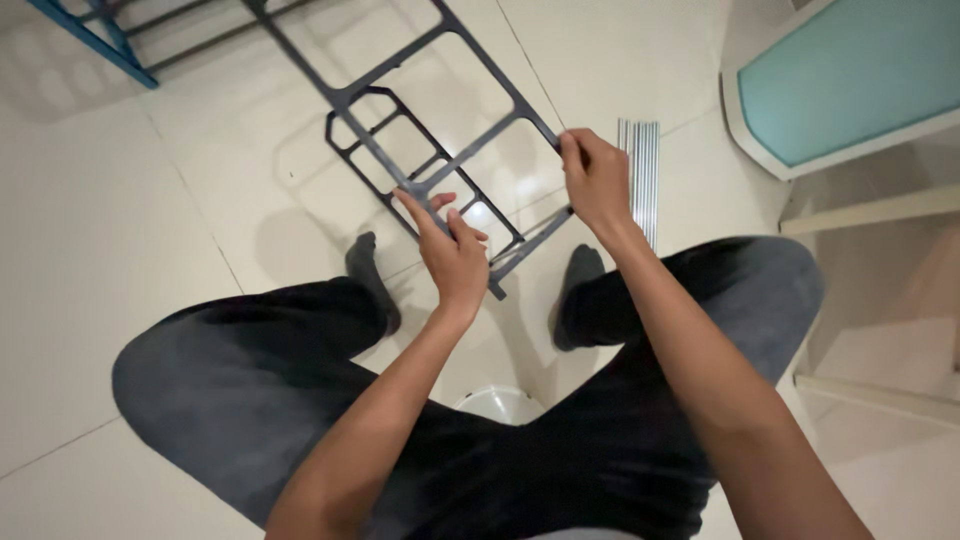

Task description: The person assembles a metal rack by inserting silver rods into black plastic side frames. They sit on the floor, insert rods one by one into the frame slots, and adjust the structure to ensure the rods are seated correctly.

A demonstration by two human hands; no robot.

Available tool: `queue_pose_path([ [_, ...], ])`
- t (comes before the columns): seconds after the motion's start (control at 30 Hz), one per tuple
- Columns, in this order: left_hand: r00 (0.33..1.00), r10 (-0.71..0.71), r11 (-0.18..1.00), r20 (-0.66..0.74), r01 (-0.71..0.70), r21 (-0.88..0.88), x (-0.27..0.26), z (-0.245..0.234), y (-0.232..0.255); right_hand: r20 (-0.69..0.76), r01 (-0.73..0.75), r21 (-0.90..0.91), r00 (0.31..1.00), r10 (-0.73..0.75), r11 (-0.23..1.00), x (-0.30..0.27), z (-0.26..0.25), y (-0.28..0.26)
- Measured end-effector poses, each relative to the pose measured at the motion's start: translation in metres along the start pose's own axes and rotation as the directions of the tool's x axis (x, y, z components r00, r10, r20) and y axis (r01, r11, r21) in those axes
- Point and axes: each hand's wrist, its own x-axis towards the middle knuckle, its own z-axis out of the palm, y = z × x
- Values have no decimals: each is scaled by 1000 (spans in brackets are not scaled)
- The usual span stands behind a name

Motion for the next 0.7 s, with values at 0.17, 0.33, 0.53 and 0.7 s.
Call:
queue_pose_path([
  [0.17, 976, 212, 974, 44, -214, 67, 0, 1, -11, -126, -10, -25, 992, 7, 1000, -15, 5, 31],
  [0.33, 927, 347, 901, 145, -372, 223, 12, -1, -41, -123, -116, 4, 986, 115, 993, -38, 20, 55],
  [0.53, 901, 369, 780, 227, -433, 452, 21, 4, -99, -16, -149, -6, 989, 149, 989, -42, 17, 52],
  [0.7, 969, 95, 859, 229, -196, 472, 17, 11, -135, -55, -101, 203, 992, 114, 974, -38, -7, 23],
])
